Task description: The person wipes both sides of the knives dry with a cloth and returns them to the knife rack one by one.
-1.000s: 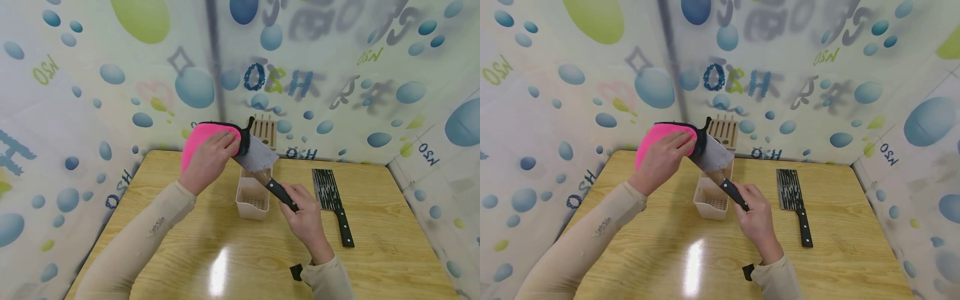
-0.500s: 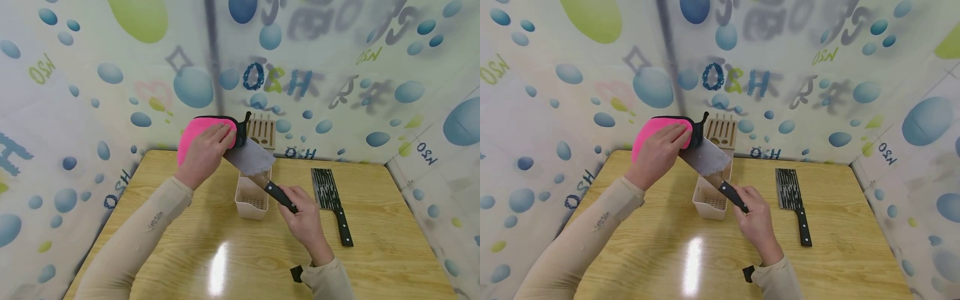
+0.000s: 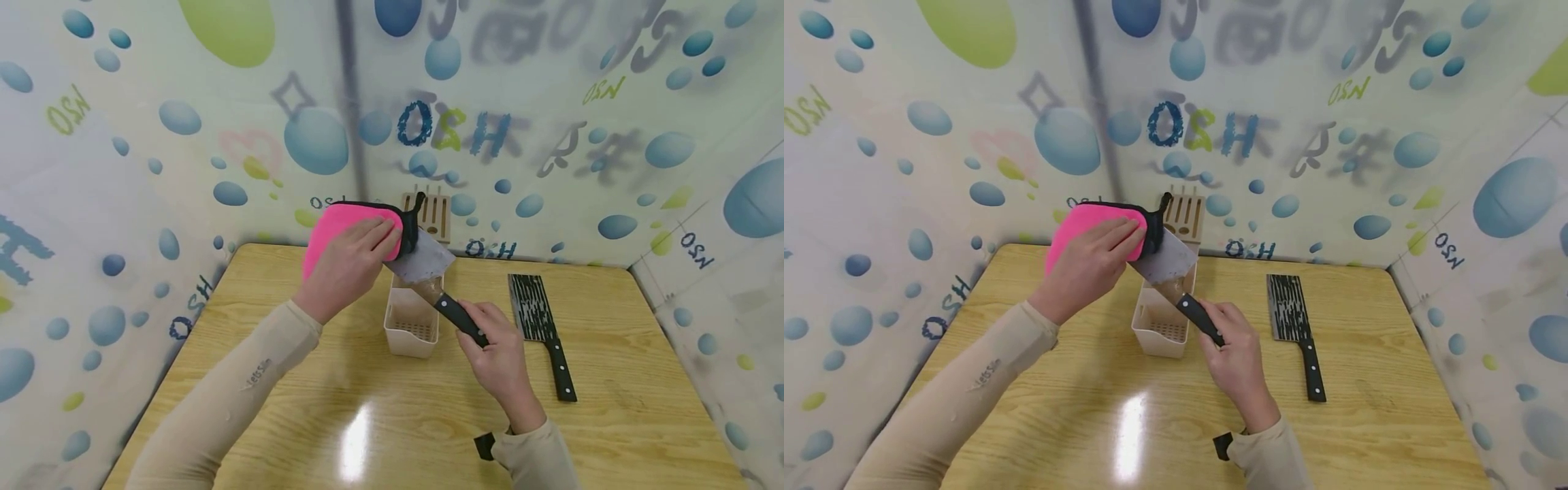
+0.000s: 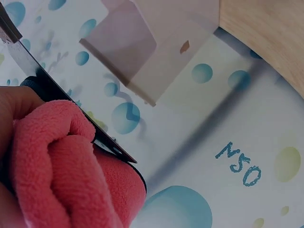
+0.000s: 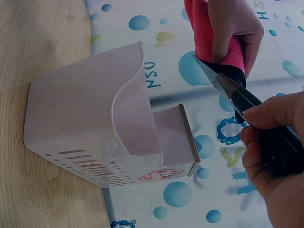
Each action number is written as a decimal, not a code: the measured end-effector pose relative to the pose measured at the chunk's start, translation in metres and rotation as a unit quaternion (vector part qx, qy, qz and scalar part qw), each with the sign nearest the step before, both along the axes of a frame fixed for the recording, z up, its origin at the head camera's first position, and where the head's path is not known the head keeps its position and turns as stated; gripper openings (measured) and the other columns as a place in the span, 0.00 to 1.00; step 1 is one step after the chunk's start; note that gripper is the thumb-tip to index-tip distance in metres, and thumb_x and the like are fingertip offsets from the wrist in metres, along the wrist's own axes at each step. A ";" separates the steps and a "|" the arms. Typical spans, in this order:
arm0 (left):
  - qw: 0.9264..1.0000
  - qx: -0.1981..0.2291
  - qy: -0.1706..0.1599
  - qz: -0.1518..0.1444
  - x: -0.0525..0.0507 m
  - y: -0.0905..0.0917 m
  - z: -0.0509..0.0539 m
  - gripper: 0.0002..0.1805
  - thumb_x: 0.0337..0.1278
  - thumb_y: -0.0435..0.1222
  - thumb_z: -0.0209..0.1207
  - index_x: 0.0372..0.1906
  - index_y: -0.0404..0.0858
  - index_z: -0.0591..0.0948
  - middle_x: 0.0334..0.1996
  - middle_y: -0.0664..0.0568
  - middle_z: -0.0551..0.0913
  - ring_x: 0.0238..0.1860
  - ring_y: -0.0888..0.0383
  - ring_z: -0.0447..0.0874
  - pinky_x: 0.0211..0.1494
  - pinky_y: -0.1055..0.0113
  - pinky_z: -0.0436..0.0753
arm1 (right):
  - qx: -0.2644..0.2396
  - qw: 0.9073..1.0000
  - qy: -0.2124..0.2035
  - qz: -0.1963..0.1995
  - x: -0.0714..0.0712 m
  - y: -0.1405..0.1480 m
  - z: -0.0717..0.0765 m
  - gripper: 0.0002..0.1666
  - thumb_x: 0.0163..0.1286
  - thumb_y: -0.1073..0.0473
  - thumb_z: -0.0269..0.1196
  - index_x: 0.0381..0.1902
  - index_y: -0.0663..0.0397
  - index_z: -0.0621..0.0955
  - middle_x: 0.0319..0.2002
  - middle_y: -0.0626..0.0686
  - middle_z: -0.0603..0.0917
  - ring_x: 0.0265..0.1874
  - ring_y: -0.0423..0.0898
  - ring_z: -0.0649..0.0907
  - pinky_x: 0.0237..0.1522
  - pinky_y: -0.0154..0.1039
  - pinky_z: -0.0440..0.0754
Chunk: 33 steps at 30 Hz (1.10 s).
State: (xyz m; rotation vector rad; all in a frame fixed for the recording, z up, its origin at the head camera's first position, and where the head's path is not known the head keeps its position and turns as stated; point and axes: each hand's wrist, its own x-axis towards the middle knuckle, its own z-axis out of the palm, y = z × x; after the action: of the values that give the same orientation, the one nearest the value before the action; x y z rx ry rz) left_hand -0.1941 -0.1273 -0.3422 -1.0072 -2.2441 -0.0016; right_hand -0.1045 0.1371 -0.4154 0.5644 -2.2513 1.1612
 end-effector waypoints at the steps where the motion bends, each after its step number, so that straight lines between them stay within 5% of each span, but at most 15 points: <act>1: 1.000 -0.001 -0.001 -0.003 0.001 0.001 0.000 0.22 0.63 0.25 0.63 0.62 0.30 0.82 0.59 0.39 0.85 0.62 0.45 0.83 0.72 0.55 0.77 | 0.000 1.000 0.000 0.000 0.000 0.000 0.000 0.25 0.57 0.76 0.71 0.55 0.66 0.86 0.42 0.59 0.86 0.36 0.51 0.85 0.31 0.45 0.84; 33: 0.997 -0.076 0.011 -0.026 0.031 0.032 -0.004 0.29 0.65 0.26 0.65 0.71 0.33 0.75 0.69 0.42 0.78 0.71 0.47 0.75 0.79 0.57 0.67 | 0.008 1.000 0.006 0.007 0.000 -0.004 0.001 0.24 0.56 0.77 0.71 0.52 0.67 0.87 0.41 0.59 0.87 0.36 0.52 0.86 0.33 0.46 0.85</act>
State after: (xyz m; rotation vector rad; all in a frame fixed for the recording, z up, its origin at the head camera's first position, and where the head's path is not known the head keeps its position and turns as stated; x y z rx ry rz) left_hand -0.1634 -0.0954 -0.3458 -1.1391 -2.2239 0.1599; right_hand -0.1049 0.1330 -0.4141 0.5924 -2.2517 1.1452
